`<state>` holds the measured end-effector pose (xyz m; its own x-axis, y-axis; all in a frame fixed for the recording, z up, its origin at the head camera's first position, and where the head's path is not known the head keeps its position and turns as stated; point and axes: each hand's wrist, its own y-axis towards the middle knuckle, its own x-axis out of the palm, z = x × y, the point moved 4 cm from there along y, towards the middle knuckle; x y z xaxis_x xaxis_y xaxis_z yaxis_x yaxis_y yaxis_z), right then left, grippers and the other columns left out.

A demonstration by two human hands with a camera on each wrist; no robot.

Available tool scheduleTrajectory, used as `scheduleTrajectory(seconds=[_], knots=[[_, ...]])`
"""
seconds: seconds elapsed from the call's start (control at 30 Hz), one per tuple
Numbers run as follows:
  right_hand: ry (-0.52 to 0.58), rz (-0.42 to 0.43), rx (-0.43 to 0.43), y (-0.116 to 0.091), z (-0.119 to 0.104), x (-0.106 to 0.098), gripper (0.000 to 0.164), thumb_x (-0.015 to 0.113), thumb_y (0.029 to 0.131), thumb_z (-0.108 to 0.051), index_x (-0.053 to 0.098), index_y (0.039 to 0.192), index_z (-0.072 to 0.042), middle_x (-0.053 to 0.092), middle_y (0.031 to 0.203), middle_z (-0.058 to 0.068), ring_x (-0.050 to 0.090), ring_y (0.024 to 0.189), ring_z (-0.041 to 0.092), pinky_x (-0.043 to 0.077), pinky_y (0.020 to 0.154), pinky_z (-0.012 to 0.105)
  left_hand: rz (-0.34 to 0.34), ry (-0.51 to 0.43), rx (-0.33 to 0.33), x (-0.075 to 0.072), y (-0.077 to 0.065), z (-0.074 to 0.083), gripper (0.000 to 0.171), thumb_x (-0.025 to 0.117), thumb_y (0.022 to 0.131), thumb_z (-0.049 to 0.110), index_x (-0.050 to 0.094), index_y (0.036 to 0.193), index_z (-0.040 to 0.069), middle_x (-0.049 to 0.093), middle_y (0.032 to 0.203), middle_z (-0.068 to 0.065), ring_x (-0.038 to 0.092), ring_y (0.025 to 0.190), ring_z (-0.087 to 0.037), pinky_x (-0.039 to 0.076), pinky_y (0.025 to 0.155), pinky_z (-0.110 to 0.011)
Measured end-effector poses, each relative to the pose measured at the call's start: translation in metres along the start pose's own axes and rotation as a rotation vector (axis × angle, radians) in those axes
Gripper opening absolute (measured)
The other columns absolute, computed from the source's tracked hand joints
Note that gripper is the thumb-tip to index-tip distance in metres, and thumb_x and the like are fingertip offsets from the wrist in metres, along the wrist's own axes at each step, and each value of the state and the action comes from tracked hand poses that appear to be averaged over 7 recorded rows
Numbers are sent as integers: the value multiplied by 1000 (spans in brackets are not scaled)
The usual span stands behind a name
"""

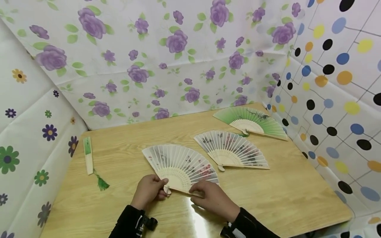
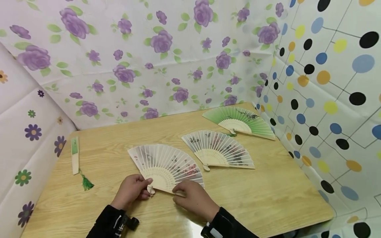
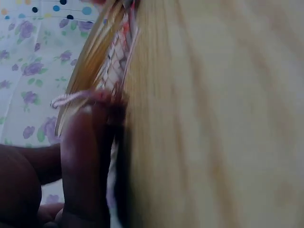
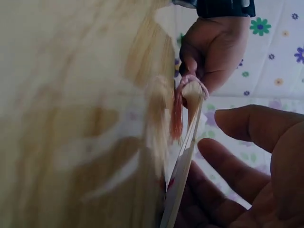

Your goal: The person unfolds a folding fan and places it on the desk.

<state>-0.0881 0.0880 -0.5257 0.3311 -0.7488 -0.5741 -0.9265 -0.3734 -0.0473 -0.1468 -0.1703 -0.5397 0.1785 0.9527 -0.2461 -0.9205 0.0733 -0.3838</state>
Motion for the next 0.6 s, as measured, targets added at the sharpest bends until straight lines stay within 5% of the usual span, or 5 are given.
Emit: scheduleTrajectory(seconds=[0.2, 0.6], knots=[[251, -82, 94, 8, 5, 0, 33, 74, 112, -38, 81, 132, -13, 78, 133, 5, 74, 116, 14, 63, 100, 33, -22, 130, -22, -14, -2, 0, 29, 76, 110, 16, 70, 89, -2, 77, 73, -14, 74, 60, -15, 65, 55, -29], [222, -15, 149, 30, 7, -13, 28, 78, 110, -35, 84, 125, -12, 78, 127, 4, 70, 108, 12, 58, 90, 33, -4, 279, 72, -26, 0, 11, 38, 79, 109, 25, 73, 77, 4, 72, 68, -6, 71, 57, -14, 63, 52, -29]])
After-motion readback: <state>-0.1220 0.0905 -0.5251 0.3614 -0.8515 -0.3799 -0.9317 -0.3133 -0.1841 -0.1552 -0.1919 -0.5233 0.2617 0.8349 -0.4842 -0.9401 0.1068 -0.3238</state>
